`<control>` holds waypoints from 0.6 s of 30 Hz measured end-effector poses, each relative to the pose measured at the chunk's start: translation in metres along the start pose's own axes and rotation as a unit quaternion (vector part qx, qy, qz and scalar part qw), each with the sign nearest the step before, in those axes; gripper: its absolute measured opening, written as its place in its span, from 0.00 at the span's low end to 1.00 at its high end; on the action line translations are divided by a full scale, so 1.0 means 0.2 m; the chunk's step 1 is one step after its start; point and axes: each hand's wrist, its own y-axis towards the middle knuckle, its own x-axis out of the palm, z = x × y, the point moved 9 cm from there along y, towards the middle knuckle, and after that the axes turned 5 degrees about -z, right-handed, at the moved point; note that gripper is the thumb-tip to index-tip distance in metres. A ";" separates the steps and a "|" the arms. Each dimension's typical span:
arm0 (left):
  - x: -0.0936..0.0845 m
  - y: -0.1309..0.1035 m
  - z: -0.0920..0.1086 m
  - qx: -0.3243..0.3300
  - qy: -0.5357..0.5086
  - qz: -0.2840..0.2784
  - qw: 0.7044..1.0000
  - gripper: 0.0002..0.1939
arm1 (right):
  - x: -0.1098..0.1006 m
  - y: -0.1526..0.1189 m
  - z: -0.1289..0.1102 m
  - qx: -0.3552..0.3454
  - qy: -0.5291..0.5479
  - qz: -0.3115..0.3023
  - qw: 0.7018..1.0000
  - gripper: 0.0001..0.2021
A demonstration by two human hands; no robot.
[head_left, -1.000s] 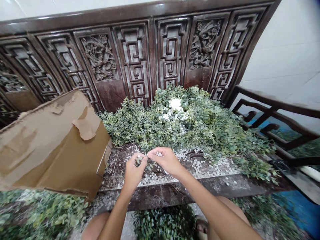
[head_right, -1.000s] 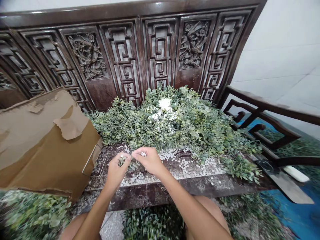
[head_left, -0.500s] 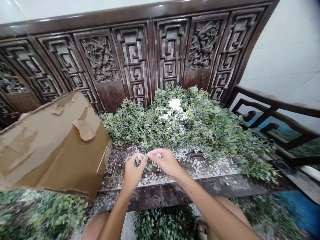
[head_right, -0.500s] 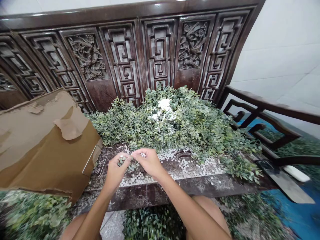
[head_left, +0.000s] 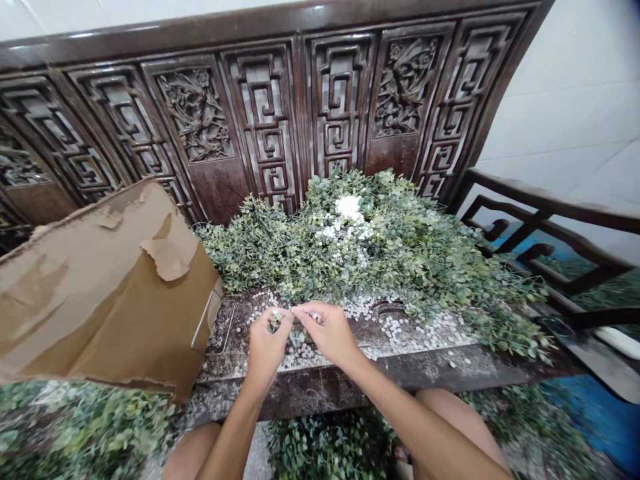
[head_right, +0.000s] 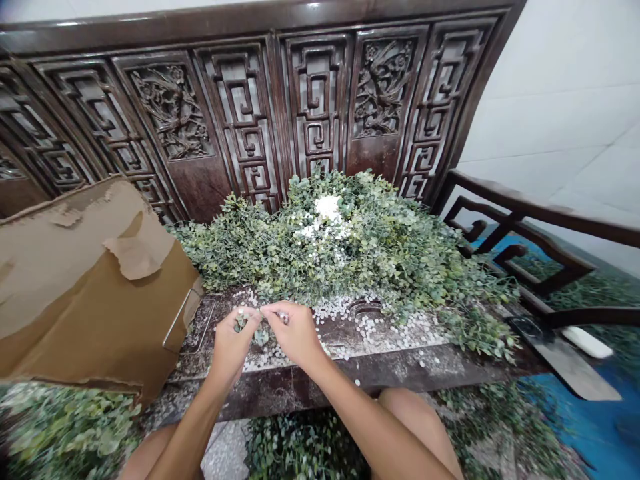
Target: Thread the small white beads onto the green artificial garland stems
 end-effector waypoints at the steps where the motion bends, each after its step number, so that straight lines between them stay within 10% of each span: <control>1: 0.00 0.00 0.00 -0.001 -0.003 0.003 1.000 0.08 | 0.00 -0.01 0.00 -0.004 -0.003 0.003 1.000 0.09; 13: 0.02 -0.01 -0.06 -0.052 -0.046 -0.049 0.996 0.12 | 0.02 0.02 -0.01 0.003 -0.004 -0.061 0.998 0.09; 18: 0.03 -0.01 -0.08 -0.095 -0.128 -0.038 0.986 0.19 | -0.10 -0.01 0.21 0.187 0.262 0.070 0.944 0.06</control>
